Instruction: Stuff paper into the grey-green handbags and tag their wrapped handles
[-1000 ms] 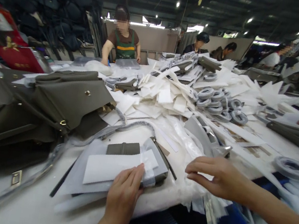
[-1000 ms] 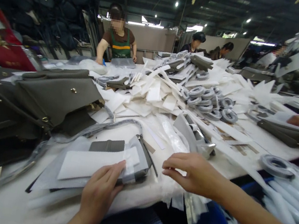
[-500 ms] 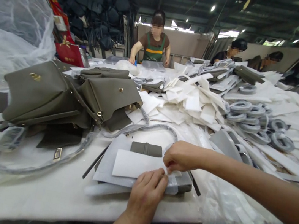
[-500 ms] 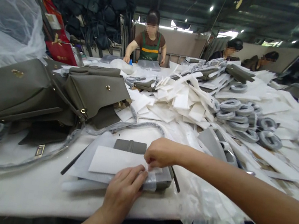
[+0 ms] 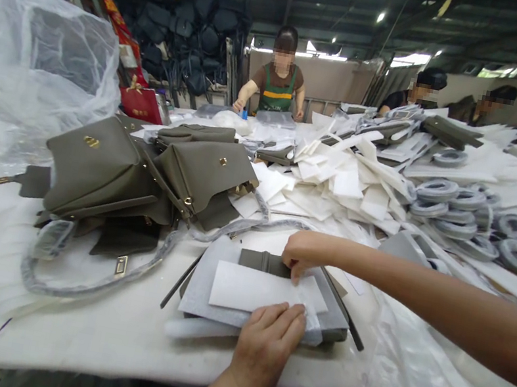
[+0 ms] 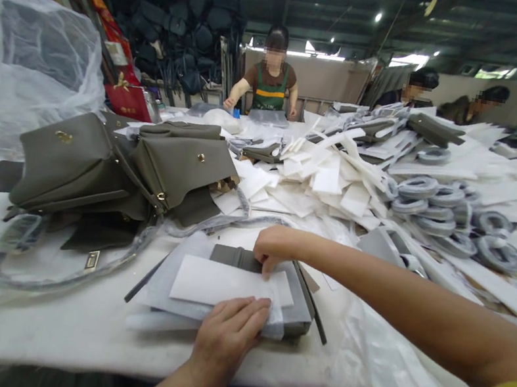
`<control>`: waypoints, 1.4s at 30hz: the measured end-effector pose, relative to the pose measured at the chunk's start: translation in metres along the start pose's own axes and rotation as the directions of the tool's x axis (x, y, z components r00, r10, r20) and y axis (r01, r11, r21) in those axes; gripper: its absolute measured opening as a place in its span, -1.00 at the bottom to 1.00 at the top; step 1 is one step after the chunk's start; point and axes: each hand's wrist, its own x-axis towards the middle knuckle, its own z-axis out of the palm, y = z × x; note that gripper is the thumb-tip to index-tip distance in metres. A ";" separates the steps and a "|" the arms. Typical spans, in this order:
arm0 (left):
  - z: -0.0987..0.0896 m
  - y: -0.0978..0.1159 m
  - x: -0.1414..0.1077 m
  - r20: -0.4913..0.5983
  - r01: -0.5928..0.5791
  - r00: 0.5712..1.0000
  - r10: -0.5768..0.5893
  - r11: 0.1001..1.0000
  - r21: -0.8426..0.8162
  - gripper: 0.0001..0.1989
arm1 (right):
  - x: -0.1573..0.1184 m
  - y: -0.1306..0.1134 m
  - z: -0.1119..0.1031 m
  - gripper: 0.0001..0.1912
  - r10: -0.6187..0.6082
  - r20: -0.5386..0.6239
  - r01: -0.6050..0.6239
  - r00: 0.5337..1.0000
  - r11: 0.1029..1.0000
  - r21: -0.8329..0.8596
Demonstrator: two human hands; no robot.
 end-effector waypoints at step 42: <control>0.002 0.003 0.003 -0.112 0.006 0.994 -0.007 1.000 -0.016 -0.79 | -0.065 -0.025 0.036 -0.90 0.305 -0.683 -0.184 0.663 0.952 0.246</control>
